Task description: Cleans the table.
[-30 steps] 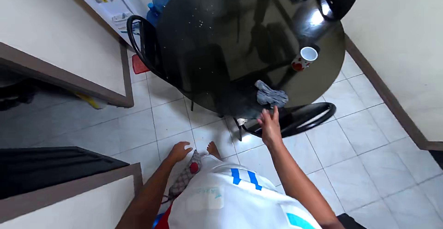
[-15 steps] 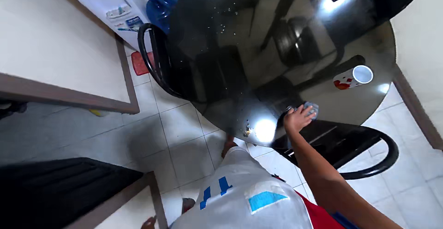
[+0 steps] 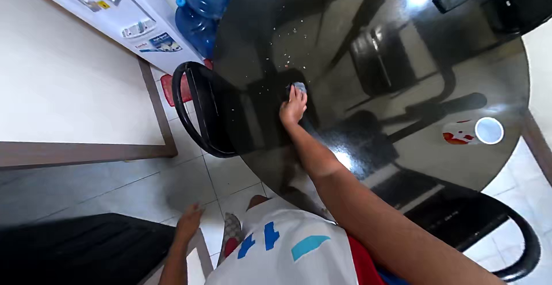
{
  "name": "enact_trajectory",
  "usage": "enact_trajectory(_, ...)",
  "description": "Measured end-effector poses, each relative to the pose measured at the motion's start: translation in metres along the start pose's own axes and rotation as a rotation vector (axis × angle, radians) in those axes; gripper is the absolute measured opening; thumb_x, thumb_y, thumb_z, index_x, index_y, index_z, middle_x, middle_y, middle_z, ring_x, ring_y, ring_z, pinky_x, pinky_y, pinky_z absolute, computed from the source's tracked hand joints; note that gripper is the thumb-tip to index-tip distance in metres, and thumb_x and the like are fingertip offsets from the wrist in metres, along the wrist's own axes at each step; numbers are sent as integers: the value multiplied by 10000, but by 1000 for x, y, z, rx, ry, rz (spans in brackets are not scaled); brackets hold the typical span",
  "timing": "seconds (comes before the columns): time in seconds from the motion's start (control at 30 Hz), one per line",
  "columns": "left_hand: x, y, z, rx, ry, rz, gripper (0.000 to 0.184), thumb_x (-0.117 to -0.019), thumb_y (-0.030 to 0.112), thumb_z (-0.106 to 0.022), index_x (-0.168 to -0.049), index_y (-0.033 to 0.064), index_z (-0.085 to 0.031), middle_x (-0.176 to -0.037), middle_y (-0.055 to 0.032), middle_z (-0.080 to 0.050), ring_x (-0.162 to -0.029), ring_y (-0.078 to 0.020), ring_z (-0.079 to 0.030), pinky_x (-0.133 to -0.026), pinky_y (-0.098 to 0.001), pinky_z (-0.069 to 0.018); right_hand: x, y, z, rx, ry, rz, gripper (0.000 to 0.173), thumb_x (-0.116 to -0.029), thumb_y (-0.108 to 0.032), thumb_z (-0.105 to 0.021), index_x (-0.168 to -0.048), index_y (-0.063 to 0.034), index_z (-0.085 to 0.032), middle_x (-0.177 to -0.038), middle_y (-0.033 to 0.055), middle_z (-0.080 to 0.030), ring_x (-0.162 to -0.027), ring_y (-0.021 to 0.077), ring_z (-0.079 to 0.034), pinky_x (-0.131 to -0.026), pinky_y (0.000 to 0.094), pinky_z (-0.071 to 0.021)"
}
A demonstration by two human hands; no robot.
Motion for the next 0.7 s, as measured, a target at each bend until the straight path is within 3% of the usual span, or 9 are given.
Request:
enact_trajectory(0.07, -12, 43, 27, 23, 37, -64, 476, -1078, 227, -531, -1493, 0, -476, -1464, -265, -532, -1342, -408, -537, -1125, -584, -412, -37, -9, 18, -157, 39, 17, 526, -922, -40, -610, -1440, -127, -599, -1450, 111, -601, -1425, 358, -457, -1144, 538, -409)
enact_trajectory(0.13, -23, 64, 40, 53, 32, -150, 470, -1071, 224, -536, -1475, -11, -487, -1457, -263, -535, -1330, -384, -549, -1120, -552, -428, -43, 5, 57, -256, 109, 78, 496, -928, -44, -617, -1423, -72, -603, -1391, 170, -628, -1370, 365, -510, -1162, 501, -398)
enact_trajectory(0.23, -54, 63, 39, 27, -50, -195, 455, -1062, 177, -551, -1459, -39, -493, -1440, -280, -541, -1312, -385, -561, -1108, -528, -443, 6, 72, 148, -117, 229, 202, 564, -913, -34, -632, -1471, -53, -551, -1420, 209, -601, -1365, 392, -513, -1162, 513, -395)
enact_trajectory(0.3, -76, 45, 35, -91, -148, -107, 467, -1064, 198, -564, -1470, -21, -489, -1432, -281, -548, -1312, -398, -559, -1110, -544, -437, 70, 141, 204, 23, 257, 153, 658, -899, -42, -646, -1530, -28, -460, -1507, 267, -484, -1396, 425, -472, -1153, 552, -405)
enact_trajectory(0.4, -116, 2, 39, -325, -343, -11, 519, -1047, 272, -607, -1472, -6, -498, -1406, -294, -565, -1306, -434, -554, -1107, -590, -419, 179, 246, 249, 145, 311, -64, 777, -843, -47, -647, -1577, -67, -393, -1691, 247, -138, -1497, 418, -331, -1166, 561, -390)
enact_trajectory(0.47, -142, -20, 59, -444, -445, 10, 543, -1034, 310, -631, -1458, -8, -509, -1373, -299, -587, -1288, -439, -568, -1100, -590, -429, 241, 301, 236, 193, 208, -280, 823, -851, -41, -630, -1615, -123, -338, -1707, 252, 55, -1561, 472, -121, -1212, 648, -266)
enact_trajectory(0.53, -163, -15, 88, -507, -480, -28, 537, -1035, 300, -632, -1452, -16, -511, -1366, -293, -597, -1302, -435, -561, -1117, -582, -420, 276, 328, 207, 255, 163, -424, 714, -901, -112, -546, -1596, -136, -384, -1705, 265, 1, -1569, 492, -29, -1241, 673, -131)
enact_trajectory(0.63, -188, 34, 151, -558, -338, -179, 480, -1061, 261, -579, -1426, -46, -533, -1375, -307, -583, -1315, -454, -542, -1120, -610, -401, 286, 292, 162, 264, 258, -551, 568, -996, -166, -457, -1560, -101, -437, -1712, 234, -72, -1586, 430, -39, -1263, 615, -147)
enact_trajectory(0.7, -204, 62, 187, -405, -178, -286, 449, -1077, 212, -540, -1421, -76, -518, -1397, -323, -555, -1315, -442, -541, -1121, -590, -404, 305, 252, 125, 283, 315, -540, 550, -987, -140, -467, -1528, -47, -465, -1693, 271, -127, -1576, 454, -97, -1243, 631, -214)
Point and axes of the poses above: each hand's wrist, its own x-axis away from the middle knuckle, its own z-axis out of the back of the hand, y = z × x, the point moved 3 cm from there along -x, towards the middle knuckle
